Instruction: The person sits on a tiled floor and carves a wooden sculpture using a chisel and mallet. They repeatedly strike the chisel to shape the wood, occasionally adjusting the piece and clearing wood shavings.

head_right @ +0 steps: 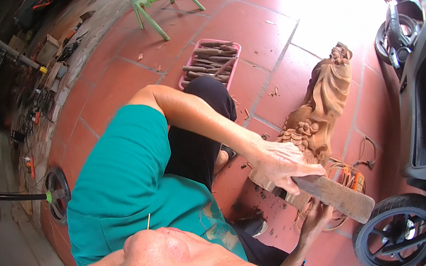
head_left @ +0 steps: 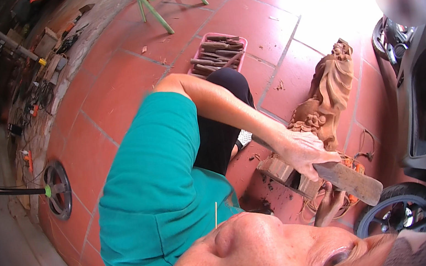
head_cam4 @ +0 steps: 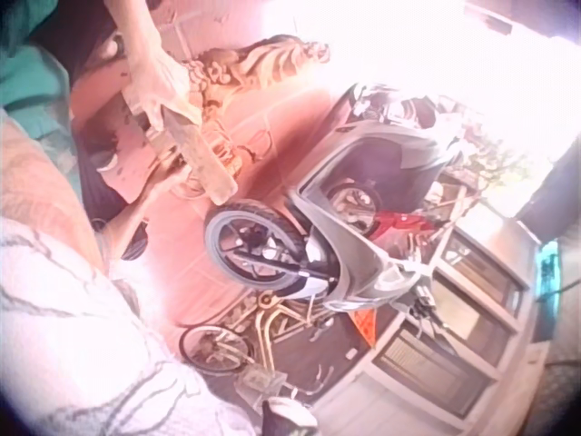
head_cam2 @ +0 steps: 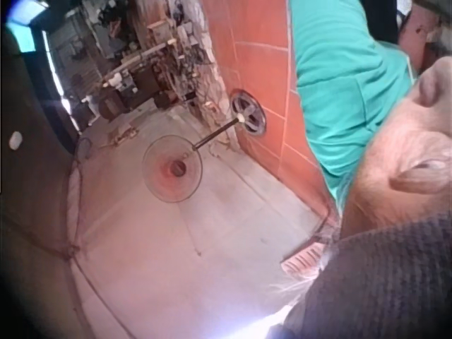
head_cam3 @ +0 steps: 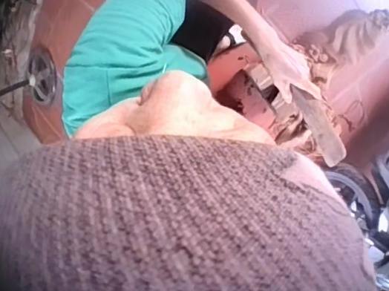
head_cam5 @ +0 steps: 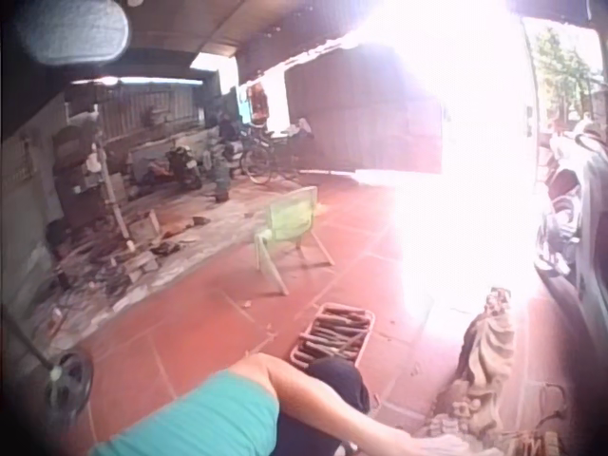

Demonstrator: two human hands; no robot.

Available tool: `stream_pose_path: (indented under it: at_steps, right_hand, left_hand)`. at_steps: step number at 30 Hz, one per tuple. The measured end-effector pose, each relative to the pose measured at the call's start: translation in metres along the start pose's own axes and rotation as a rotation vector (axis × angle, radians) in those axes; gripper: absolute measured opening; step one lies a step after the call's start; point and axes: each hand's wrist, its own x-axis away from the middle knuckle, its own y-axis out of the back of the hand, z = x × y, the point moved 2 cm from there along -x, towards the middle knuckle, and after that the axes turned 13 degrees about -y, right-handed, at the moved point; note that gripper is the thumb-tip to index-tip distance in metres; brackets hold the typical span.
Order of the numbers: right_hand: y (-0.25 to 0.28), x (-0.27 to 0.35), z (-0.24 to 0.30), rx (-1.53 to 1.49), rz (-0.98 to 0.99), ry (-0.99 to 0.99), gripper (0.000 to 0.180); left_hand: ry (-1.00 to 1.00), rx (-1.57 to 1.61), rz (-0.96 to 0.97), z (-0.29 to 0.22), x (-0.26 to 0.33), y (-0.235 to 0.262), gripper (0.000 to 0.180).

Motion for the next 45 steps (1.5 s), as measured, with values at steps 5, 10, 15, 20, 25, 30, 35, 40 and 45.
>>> stream_pose_path:
  at_steps: [5,10,15,20,25,30,35,40,45]
  right_hand:
    - [0.011,-0.002,-0.019,0.165,0.000,0.019,0.026]
    - [0.009,-0.005,-0.016,0.167,0.001,0.045,0.028]
    - [-0.001,0.003,0.003,0.101,-0.023,0.071,0.031]
    - [0.006,0.000,-0.014,0.154,-0.011,0.041,0.027]
    - [0.010,0.001,-0.029,0.251,0.045,0.043,0.019]
    - [0.004,0.003,-0.026,0.220,-0.015,0.046,0.016]
    - [0.007,0.001,-0.033,0.230,-0.032,0.046,0.016]
    - [0.003,0.002,-0.029,0.209,-0.003,0.054,0.016]
    - [0.002,0.002,-0.028,0.263,-0.036,0.087,0.017]
  left_hand:
    - [0.054,0.093,-0.160,-0.005,0.019,-0.032,0.068]
    - [0.062,0.183,-0.285,-0.007,0.027,-0.048,0.071]
    - [-0.038,0.246,-0.427,-0.024,0.023,-0.033,0.075]
    - [-0.009,0.169,-0.394,-0.019,0.024,-0.040,0.073]
    - [0.059,0.134,-0.241,-0.013,0.029,-0.048,0.071]
    - [-0.077,0.185,-0.429,-0.028,0.026,-0.037,0.072]
    - [0.000,0.087,-0.329,-0.019,0.029,-0.044,0.073]
    - [0.042,0.115,-0.243,-0.015,0.030,-0.045,0.073]
    - [-0.093,0.142,-0.451,-0.029,0.031,-0.038,0.075]
